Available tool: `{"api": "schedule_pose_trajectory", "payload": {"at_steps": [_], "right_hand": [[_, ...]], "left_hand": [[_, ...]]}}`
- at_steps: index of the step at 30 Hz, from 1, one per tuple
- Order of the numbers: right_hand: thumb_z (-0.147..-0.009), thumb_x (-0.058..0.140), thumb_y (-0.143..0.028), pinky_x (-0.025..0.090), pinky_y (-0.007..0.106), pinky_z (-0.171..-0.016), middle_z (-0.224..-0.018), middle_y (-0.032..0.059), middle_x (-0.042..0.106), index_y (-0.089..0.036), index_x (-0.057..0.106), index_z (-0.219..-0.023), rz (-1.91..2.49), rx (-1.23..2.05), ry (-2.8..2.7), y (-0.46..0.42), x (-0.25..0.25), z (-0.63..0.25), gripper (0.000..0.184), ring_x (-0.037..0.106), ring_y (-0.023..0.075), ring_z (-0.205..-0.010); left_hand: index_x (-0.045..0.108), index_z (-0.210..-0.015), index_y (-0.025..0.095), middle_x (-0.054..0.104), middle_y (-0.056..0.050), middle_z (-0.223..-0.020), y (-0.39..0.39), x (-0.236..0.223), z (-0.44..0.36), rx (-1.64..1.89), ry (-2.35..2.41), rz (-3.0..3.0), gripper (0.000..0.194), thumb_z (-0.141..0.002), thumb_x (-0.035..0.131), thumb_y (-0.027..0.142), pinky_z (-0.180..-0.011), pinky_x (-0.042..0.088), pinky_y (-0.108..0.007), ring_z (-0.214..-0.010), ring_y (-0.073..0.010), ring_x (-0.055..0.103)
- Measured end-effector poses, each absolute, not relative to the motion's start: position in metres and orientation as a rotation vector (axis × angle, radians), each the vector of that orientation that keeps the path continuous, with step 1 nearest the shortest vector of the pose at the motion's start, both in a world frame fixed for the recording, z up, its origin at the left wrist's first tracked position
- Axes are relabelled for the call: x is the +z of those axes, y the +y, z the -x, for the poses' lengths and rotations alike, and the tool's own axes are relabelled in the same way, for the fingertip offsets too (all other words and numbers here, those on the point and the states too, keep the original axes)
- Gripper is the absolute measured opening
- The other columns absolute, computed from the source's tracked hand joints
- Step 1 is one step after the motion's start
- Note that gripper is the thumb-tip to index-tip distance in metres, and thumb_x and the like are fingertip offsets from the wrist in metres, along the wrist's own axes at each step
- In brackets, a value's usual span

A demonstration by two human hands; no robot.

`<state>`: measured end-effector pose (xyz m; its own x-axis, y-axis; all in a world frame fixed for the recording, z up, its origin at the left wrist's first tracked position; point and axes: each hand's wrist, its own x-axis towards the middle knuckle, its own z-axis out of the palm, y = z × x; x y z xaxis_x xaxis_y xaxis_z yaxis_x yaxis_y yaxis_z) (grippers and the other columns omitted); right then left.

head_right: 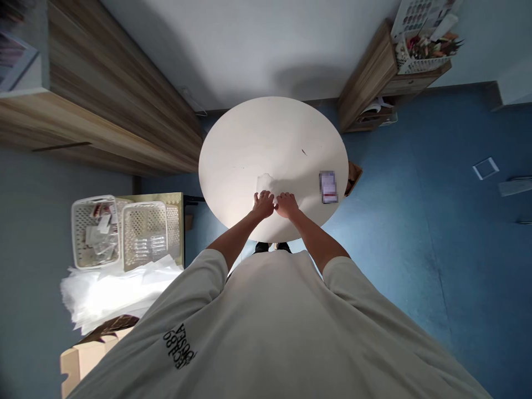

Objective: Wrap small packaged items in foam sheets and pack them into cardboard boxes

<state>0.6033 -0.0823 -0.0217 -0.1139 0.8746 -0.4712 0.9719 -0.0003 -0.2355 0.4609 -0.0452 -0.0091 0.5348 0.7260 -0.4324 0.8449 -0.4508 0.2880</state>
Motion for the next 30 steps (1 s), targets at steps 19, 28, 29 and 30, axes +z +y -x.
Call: {"api": "schedule_pose_trajectory", "payload": {"at_steps": [19,28,29,30], "right_hand": [[-0.104,0.040,-0.043,0.050,0.050,-0.099,-0.141,0.0279,0.058,-0.012,0.050,-0.148,-2.700,-0.778,1.303,-0.128,-0.029,-0.613,0.055,0.057,0.0406,-0.129],[-0.096,0.057,-0.046,0.053,0.052,-0.092,-0.125,0.0253,0.064,-0.018,0.061,-0.124,-2.926,-0.711,1.221,-0.128,-0.048,-0.600,0.039,0.061,0.0403,-0.119],[-0.096,0.057,-0.044,0.053,0.052,-0.093,-0.126,0.0259,0.064,-0.017,0.061,-0.124,-2.904,-0.702,1.201,-0.128,-0.050,-0.599,0.039,0.061,0.0407,-0.121],[-0.096,0.057,-0.042,0.053,0.052,-0.094,-0.128,0.0264,0.063,-0.017,0.060,-0.124,-2.891,-0.697,1.190,-0.129,-0.053,-0.598,0.038,0.060,0.0409,-0.122]], "left_hand": [[0.036,-0.168,0.024,0.047,-0.020,-0.164,-0.082,-0.020,-0.439,-0.373,1.021,-2.440,0.091,-0.082,0.063,0.018,-0.128,0.018,-0.066,-0.153,-0.0412,0.041],[0.047,-0.161,0.023,0.047,-0.019,-0.164,-0.073,-0.019,-0.449,-0.317,0.985,-2.410,0.072,-0.090,0.058,0.020,-0.125,0.029,-0.059,-0.153,-0.0398,0.041],[0.047,-0.161,0.023,0.047,-0.019,-0.164,-0.070,-0.020,-0.452,-0.324,0.990,-2.411,0.071,-0.091,0.056,0.020,-0.124,0.031,-0.058,-0.152,-0.0395,0.042],[0.047,-0.161,0.023,0.047,-0.019,-0.163,-0.068,-0.022,-0.455,-0.338,0.999,-2.415,0.070,-0.092,0.055,0.019,-0.122,0.032,-0.057,-0.151,-0.0394,0.043]]}}
